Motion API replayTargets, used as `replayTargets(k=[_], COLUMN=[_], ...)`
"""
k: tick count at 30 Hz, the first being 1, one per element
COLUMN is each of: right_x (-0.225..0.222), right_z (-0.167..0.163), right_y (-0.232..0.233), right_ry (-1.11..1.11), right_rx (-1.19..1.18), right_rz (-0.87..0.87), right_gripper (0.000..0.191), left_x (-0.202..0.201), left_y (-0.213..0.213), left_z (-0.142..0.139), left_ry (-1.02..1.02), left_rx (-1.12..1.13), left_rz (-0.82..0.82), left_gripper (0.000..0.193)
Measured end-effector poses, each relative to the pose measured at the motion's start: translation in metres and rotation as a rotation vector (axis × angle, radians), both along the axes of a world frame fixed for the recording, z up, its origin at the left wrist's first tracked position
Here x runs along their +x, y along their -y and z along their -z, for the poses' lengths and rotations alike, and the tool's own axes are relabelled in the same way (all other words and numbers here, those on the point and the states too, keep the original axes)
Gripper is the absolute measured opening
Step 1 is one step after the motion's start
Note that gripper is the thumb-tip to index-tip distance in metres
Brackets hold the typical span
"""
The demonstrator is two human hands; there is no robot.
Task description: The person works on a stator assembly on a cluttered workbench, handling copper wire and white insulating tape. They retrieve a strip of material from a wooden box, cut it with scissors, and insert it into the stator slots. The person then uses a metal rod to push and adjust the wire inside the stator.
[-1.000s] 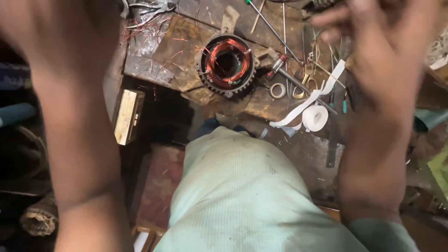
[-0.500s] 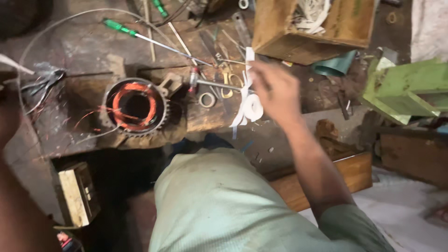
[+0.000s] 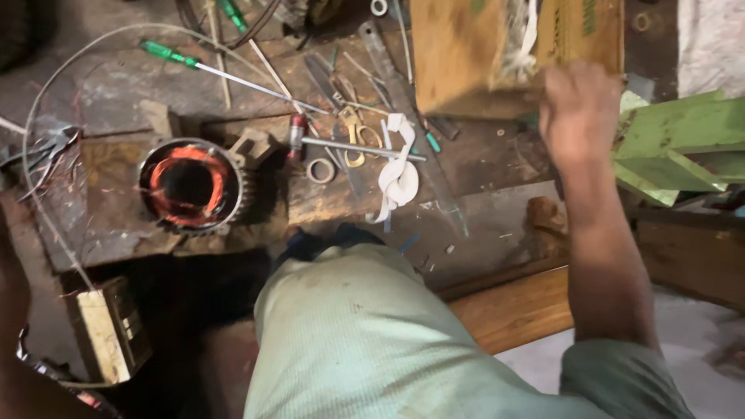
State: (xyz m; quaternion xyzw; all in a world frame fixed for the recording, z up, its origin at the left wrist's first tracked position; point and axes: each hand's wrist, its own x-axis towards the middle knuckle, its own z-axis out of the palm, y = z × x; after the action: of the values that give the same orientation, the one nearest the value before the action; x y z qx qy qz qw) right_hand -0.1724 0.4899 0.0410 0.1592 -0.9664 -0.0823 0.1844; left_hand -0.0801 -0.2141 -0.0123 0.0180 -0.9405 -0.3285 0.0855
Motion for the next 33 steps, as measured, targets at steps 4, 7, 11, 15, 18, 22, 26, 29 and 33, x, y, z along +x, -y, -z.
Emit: replayTargets(k=[4,7,11,15,18,22,26,29,33], right_x=[0.048,0.068,0.069,0.066,0.068,0.067,0.042,0.002,-0.065], right_z=[-0.014,-0.021,-0.028,-0.037,-0.043,-0.051,-0.055,-0.046,-0.008], right_y=[-0.02,-0.029,-0.036,-0.028,-0.015,-0.011,-0.036,-0.062,-0.076], right_ry=[0.102,0.173,0.203,0.219,0.245,0.363,0.569,0.729,0.529], right_rx=[0.136,0.12,0.103,0.086,0.107,0.081,-0.033,-0.229,-0.2], right_rz=[-0.075,-0.043,0.016,-0.078,-0.11,-0.181,-0.34,-0.349,-0.034], right_gripper=[0.016,0.031,0.037,0.044,0.047,0.05,0.044,0.038,0.02], left_x=[0.011,0.008,0.003,-0.029,-0.056,-0.083,-0.084,-0.079,-0.074], left_y=[-0.05,-0.106,-0.189,-0.284,-0.37,-0.46,-0.488,-0.494,-0.501], left_z=[-0.022,-0.038,-0.075,-0.088,-0.079,-0.055,-0.036,-0.028,-0.025], left_ry=[0.006,0.024,0.083,-0.227,-0.266,-0.433,-0.478,-0.467,-0.468], left_rx=[0.066,0.008,0.125,-0.229,-0.104,-0.106,-0.221,-0.205,-0.223], left_rz=[0.006,-0.037,-0.09,0.333,0.758,0.93,0.954,0.958,0.936], left_gripper=[0.026,0.023,0.013,0.04,0.04,0.05,0.045,0.046,0.045])
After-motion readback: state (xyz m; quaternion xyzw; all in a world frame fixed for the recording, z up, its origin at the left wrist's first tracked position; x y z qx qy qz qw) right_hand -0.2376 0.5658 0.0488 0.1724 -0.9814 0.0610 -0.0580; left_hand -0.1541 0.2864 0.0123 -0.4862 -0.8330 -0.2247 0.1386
